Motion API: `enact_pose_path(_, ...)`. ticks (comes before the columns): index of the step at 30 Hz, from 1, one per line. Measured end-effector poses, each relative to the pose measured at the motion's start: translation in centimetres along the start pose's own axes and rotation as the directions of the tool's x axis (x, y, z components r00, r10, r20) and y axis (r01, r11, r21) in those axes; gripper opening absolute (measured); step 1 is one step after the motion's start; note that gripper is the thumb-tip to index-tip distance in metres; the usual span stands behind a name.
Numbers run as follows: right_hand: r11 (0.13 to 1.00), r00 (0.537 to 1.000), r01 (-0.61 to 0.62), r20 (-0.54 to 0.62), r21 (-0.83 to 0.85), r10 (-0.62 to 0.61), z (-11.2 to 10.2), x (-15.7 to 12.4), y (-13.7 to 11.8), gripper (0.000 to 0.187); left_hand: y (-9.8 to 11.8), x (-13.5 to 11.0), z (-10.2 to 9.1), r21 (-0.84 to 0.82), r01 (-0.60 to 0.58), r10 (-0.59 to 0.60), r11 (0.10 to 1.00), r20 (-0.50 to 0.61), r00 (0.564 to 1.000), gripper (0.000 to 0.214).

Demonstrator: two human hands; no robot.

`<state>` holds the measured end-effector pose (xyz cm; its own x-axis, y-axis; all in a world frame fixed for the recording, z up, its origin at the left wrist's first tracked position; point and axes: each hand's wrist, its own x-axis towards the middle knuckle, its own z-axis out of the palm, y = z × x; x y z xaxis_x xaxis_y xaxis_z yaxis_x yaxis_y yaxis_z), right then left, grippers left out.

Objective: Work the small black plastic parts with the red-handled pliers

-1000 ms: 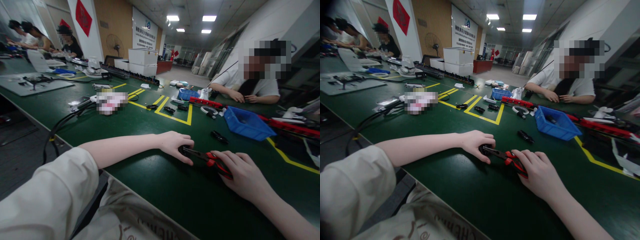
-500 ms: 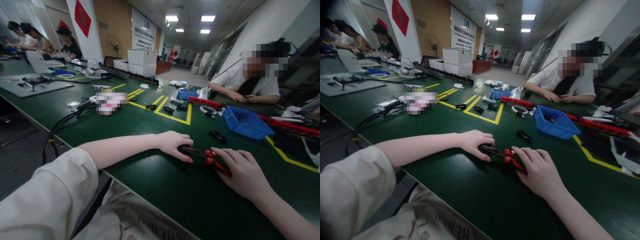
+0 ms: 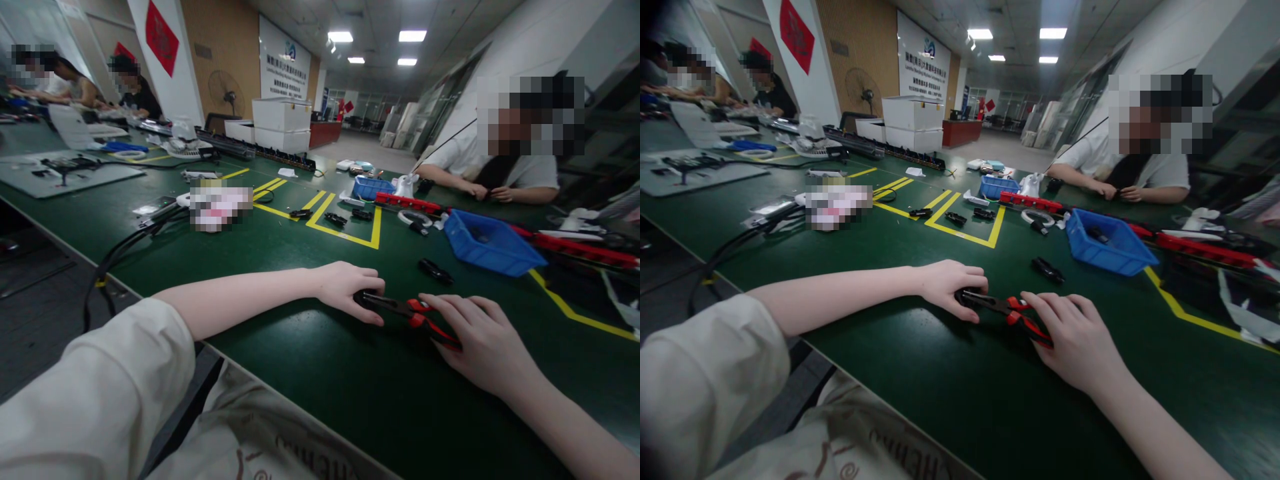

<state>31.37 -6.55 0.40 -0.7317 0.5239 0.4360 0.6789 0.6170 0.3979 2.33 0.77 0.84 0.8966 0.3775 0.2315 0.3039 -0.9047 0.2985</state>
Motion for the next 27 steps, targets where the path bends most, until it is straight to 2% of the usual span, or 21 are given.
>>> enact_pose_path(10,0.996,0.999,-0.047,0.022,0.079,0.046,0.02,-0.06,-0.16,0.049,0.15,0.03,-0.23,-0.025,0.031,-0.030,0.999,0.030,0.999,0.050)
enact_pose_path(21,0.997,0.999,-0.035,0.006,0.074,0.034,-0.16,0.01,-0.36,0.042,0.28,0.09,-0.47,-0.038,0.063,-0.061,0.997,0.048,0.997,0.048)
enact_pose_path(27,0.993,0.999,-0.046,-0.007,0.110,0.047,-0.08,0.14,-0.17,0.046,0.11,0.07,-0.29,-0.017,0.051,-0.050,0.999,0.038,0.998,0.049)
